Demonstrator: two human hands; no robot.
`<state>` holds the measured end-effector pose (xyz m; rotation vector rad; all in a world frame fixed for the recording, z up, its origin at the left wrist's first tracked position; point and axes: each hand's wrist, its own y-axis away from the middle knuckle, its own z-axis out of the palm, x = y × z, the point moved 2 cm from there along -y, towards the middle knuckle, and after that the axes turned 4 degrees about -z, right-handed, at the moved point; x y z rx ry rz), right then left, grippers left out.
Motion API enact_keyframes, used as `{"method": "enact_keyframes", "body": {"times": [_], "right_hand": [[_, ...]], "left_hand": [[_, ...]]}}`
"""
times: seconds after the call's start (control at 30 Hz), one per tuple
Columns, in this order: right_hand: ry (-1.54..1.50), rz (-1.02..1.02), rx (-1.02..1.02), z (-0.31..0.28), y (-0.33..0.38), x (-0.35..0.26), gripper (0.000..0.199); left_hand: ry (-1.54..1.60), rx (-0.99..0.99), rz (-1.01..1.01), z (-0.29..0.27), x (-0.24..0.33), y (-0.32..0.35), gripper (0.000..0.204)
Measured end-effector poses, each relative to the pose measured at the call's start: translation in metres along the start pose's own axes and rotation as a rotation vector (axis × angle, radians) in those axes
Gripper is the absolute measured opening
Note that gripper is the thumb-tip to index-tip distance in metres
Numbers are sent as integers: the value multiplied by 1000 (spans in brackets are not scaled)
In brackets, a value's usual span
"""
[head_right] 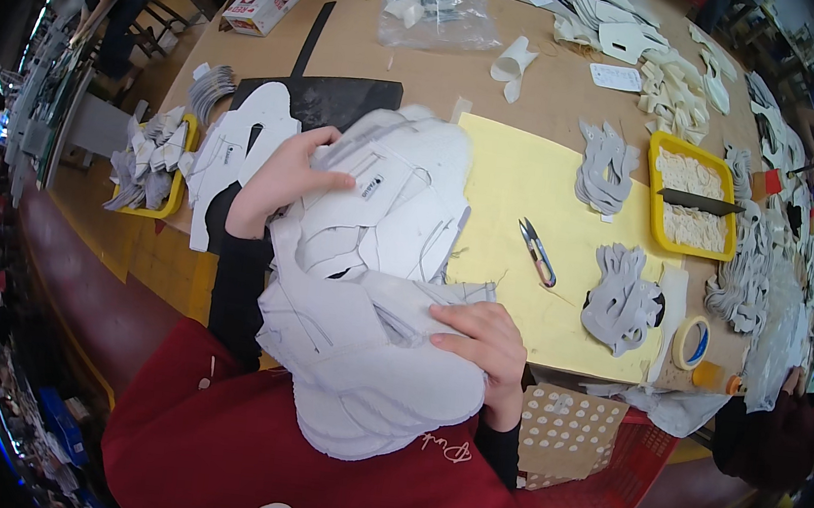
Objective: The person assembles small white mask-like pieces by hand, inserting small white inserts into pre-cut holes and pressing them into place. They handle multiple pieces one at a time, occasionally using a pointed tool to adjust the inserts, and place finished pieces into a red basket.
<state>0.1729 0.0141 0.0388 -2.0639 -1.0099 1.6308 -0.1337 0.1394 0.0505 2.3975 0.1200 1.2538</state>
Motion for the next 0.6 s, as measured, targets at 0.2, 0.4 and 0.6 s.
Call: {"method": "enact_keyframes", "body": {"times": [0.2,0.4,0.6], "right_hand": [[-15,-22,54,9,7,5,19],[-85,-218,220,3,7,1,17],[-192,-212,285,-30,-9,-12,14]], "left_hand": [[97,108,148,20,-3,22,36],[218,139,277,2,23,62,36],[444,322,444,-68,7,146,66]]}}
